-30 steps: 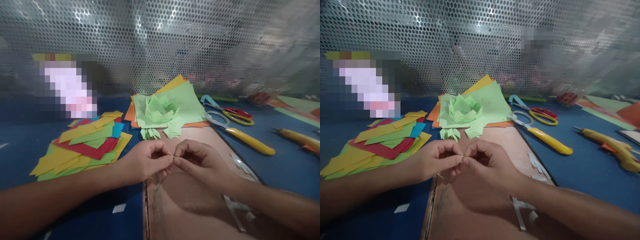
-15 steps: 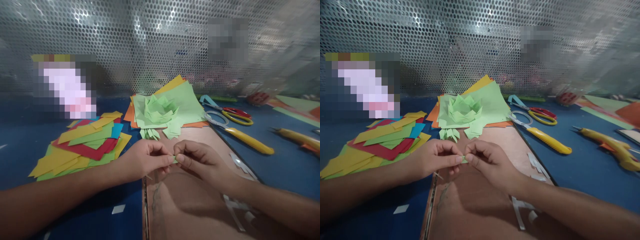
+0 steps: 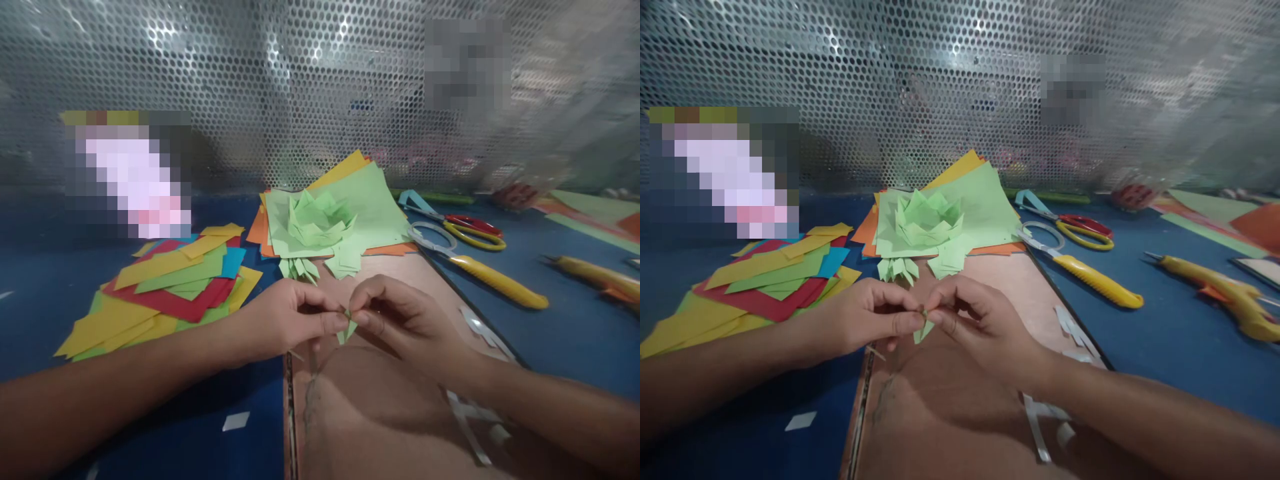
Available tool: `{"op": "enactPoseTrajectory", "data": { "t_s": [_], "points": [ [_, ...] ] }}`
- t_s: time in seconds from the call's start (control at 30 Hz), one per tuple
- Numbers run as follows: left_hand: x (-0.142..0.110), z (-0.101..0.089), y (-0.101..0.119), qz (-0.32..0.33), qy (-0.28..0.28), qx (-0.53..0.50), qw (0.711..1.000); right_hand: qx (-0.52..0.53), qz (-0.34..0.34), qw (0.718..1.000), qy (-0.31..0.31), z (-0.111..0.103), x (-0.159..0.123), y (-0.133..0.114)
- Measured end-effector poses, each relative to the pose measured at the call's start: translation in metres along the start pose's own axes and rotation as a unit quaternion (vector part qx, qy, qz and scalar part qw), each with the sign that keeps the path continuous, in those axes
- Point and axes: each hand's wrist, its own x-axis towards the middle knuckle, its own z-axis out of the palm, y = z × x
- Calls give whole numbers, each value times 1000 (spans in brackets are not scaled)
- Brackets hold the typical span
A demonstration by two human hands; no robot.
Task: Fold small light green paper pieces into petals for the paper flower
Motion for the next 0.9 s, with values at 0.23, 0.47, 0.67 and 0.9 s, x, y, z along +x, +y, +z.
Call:
{"op": "enactPoseTrajectory", "data": {
  "t_s": [0.23, 0.47, 0.67, 0.9],
  "points": [
    [4, 1, -9, 19, 41, -120, 992, -72, -72, 995, 10, -2, -2, 5],
    [2, 2, -4, -5, 41, -136, 990, -138, -106, 985, 9, -2, -2, 5],
    [2, 3, 0, -13, 50, -130, 990, -135, -99, 986, 9, -4, 3, 1],
    [2, 2, -7, 12, 53, -115, 992, -85, -79, 993, 16, -1, 2, 2]
  ]
}}
